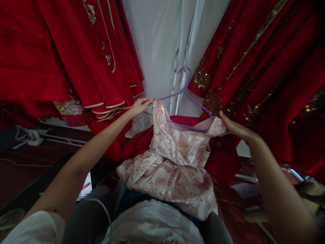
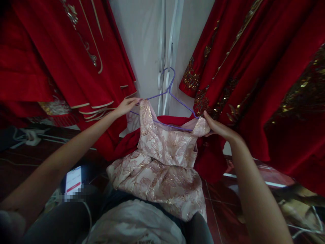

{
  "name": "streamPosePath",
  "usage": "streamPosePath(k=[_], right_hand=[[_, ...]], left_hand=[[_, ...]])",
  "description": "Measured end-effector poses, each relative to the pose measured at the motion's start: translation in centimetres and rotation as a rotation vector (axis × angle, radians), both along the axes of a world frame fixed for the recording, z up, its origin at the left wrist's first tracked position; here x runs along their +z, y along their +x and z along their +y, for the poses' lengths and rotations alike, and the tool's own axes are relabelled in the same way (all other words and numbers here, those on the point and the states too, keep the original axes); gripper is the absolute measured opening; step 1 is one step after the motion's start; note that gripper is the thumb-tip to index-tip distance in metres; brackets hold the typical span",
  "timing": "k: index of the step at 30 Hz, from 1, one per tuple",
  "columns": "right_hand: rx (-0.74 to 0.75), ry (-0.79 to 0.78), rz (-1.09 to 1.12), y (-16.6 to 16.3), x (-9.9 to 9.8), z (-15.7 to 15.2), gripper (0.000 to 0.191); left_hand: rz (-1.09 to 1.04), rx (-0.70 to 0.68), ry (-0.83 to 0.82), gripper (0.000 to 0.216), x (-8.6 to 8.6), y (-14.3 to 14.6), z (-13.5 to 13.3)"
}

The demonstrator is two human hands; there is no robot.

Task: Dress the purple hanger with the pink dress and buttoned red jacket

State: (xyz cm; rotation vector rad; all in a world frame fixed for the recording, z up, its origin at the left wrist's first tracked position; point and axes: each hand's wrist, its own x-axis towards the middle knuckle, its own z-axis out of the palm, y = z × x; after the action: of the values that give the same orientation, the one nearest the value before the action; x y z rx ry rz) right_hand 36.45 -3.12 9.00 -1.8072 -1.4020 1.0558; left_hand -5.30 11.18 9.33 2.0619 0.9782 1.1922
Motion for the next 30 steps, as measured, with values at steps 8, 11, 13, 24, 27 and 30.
streamPosePath(k=[8,11,13,24,27,30], right_hand=[[-0.029,0.629,-0.13,-0.9,-0.1,-0.6,0.037],[-0.073,0.718,-0.189,-0.8,-0.9,-0.5,0.029],[-0.116,0.768,-0.216,-0.7,-1.0,-0.2,0.027],[-0.471,0.614,-0.143,3.0,-8.7,-2.0,0.022],[-0.244,0.521,-0.158,2.0,-11.0,-4.7,0.026],[-0.132,0.641,-0.26,-0.4,-9.7,-6.3,0.026]], left_hand=[[0.287,0.025,0.246,0.052,0.2,2.7,-1.0],[0.251,0.007,0.22,0.053,0.1,2.3,-0.8],[0.23,0.01,0.214,0.053,-0.2,1.6,-0.6],[0.424,0.198,0.103,0.051,-6.2,-4.9,-5.6],[0.673,0.157,0.214,0.047,-6.6,-3.8,-8.8],[0.7,0.115,0.451,0.043,-5.0,-0.3,-10.9]])
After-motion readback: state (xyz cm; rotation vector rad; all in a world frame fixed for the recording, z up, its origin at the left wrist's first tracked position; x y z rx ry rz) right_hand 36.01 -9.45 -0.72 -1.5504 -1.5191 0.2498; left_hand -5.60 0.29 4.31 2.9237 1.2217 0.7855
